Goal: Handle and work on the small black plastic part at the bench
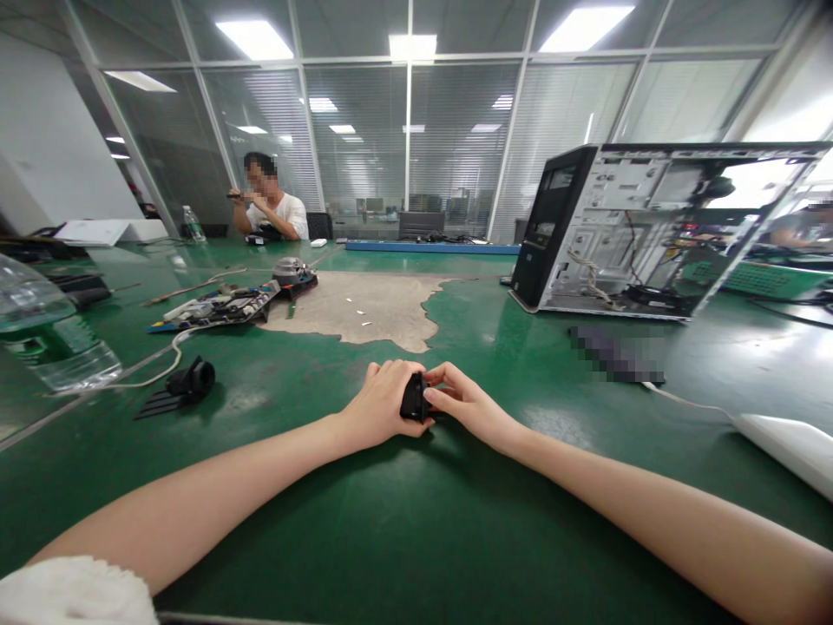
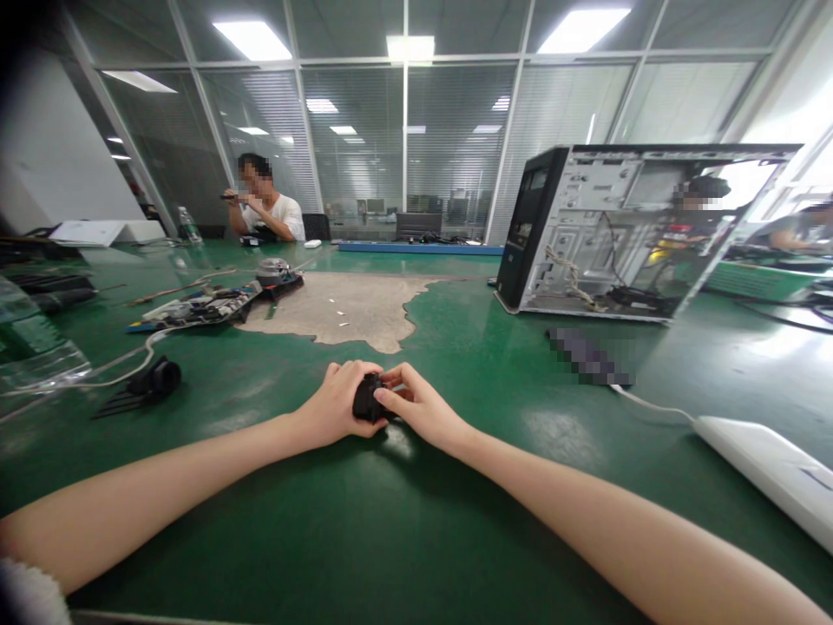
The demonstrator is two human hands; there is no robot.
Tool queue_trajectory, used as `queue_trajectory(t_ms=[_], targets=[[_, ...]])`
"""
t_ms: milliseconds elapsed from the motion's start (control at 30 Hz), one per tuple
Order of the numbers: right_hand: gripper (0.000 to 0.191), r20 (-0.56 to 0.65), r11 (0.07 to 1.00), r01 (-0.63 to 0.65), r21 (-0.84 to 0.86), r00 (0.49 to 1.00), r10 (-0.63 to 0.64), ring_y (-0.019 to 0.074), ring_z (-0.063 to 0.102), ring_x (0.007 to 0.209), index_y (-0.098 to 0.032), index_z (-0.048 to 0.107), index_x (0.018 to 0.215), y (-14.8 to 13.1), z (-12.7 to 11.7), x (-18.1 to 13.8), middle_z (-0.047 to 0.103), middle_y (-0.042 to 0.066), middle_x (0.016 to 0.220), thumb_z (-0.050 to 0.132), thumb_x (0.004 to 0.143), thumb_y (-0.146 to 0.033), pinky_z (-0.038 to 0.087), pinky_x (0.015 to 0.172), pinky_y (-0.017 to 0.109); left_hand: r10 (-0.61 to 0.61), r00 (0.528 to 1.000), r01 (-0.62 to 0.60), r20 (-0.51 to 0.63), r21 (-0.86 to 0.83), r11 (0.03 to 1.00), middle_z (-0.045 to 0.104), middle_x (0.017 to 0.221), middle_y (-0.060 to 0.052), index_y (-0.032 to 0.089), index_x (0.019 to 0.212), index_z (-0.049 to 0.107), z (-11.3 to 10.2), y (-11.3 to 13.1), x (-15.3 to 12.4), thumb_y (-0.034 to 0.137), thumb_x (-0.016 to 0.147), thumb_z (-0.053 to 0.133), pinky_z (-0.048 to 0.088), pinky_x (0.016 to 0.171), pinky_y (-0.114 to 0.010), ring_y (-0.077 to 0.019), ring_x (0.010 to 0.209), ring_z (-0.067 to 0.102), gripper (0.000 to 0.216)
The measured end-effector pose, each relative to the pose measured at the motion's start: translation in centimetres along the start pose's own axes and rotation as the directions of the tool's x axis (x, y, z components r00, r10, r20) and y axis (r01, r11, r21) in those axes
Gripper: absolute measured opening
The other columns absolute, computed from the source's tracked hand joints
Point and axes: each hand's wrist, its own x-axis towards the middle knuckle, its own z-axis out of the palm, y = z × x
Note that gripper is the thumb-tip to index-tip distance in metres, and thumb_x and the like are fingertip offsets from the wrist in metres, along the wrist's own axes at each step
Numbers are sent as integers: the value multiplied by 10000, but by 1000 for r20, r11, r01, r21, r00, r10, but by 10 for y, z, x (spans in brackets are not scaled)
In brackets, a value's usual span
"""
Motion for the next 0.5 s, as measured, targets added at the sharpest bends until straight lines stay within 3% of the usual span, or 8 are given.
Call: queue_trajectory(t_ms=[100, 233, 367, 500], targets=[[232, 23, 998, 53, -28, 998, -52, 144, 563, 809, -206, 444, 935, -1, 1, -5, 512, 11, 905, 559, 781, -337, 493, 701, 307, -1, 1000, 1, -1, 0, 1000, 531, 970, -37, 198, 1077, 378, 0, 0, 0, 388, 608, 655, 298, 752, -343, -229, 890, 499, 577], [236, 38, 983, 157, -98, 987, -154, 159, 543, 920, -211, 432, 969, -3, 3, -10, 495, 32, 983, 564, 786, -282, 486, 770, 314, -3, 1000, 3, 9, -1, 1000, 536, 979, -39, 201, 1075, 377, 0, 0, 0, 368, 610, 652, 298, 753, -345, -234, 899, 498, 565], [172, 25, 994, 91, -59, 996, -90, 127, 558, 758, -202, 421, 931, -3, 2, -8, 523, -1, 828, 494, 828, -320, 478, 681, 285, -5, 1000, 5, 0, -4, 1000, 536, 983, -41, 200, 1078, 375, 0, 0, 0, 379, 603, 656, 298, 762, -350, -237, 904, 499, 580], [192, -27, 996, 41, -78, 999, -43, 127, 547, 750, -195, 435, 906, -2, 1, -3, 522, 2, 848, 508, 813, -346, 469, 680, 292, -14, 1000, 14, 4, -13, 1000, 536, 974, -38, 203, 1076, 381, 0, 1, 0, 393, 603, 658, 301, 759, -350, -233, 892, 503, 580]])
